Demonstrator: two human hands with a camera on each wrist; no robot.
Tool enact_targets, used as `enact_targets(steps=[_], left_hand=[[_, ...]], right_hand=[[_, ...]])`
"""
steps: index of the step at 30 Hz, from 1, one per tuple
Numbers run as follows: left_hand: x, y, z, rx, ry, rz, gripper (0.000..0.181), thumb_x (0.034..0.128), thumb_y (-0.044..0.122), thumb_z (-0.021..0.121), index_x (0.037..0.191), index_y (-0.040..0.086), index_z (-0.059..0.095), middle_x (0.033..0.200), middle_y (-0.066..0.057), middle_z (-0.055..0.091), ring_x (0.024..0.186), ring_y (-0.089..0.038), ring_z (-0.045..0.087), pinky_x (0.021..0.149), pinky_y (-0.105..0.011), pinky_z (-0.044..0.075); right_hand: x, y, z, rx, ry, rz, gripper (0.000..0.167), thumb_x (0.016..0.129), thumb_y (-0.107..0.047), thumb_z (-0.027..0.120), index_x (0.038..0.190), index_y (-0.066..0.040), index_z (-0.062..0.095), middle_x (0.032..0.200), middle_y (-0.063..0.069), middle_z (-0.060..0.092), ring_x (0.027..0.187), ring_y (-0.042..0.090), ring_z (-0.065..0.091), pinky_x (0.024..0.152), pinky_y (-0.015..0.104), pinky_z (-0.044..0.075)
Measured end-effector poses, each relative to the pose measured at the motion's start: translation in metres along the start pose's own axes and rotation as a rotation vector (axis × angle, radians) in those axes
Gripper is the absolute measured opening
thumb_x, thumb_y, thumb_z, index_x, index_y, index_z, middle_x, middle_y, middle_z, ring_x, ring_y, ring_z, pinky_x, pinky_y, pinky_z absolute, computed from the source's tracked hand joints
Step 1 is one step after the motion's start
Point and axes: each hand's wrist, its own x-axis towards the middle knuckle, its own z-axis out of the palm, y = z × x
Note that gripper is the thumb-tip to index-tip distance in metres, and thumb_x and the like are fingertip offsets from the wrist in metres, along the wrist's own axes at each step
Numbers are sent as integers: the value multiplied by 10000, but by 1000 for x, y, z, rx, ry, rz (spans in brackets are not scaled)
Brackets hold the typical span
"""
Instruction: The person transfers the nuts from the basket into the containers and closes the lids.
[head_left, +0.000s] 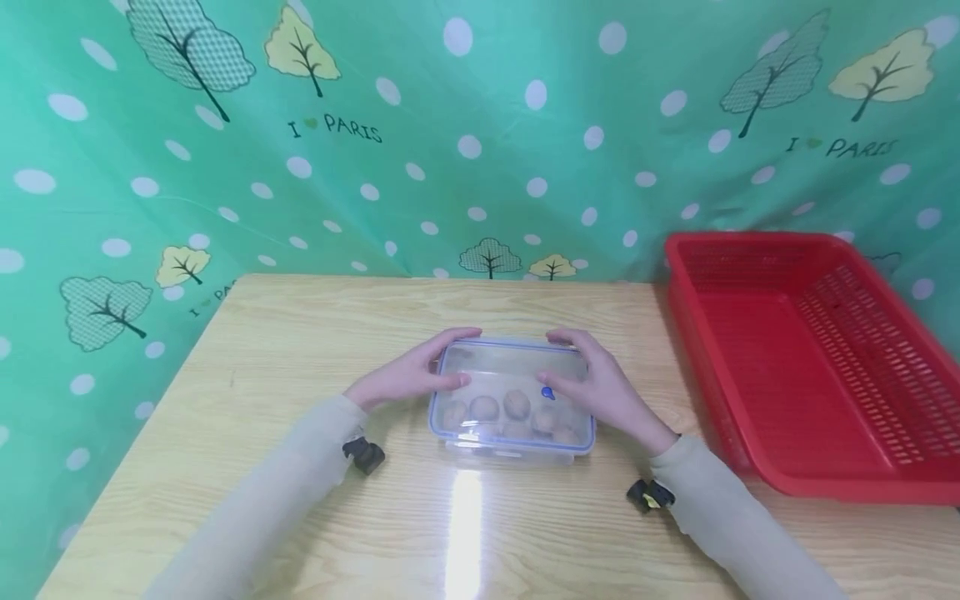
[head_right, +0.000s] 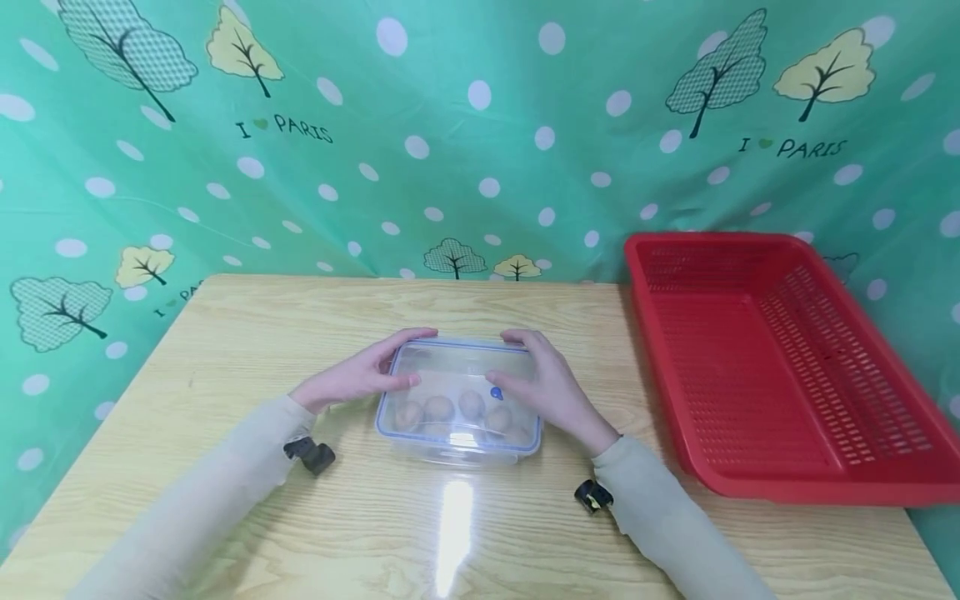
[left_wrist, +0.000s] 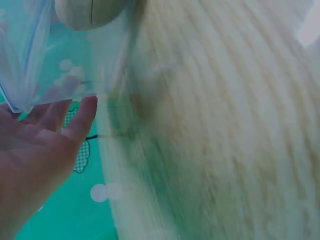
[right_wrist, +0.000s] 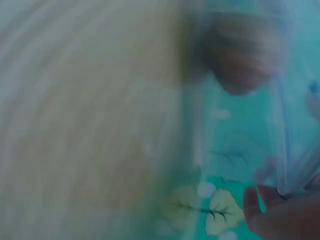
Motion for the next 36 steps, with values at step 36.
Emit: enact_targets(steps=[36], left_hand=[[8, -4, 4, 121, 2, 96, 492, 958, 206, 604, 1418, 134, 447, 1389, -64, 479, 1290, -275, 409, 1067, -541, 320]], right_hand=[[17, -1, -3, -107, -171, -105, 484, 898, -275, 700, 1292, -15, 592, 1266, 124, 578, 1193, 309, 502, 1005, 512, 416]])
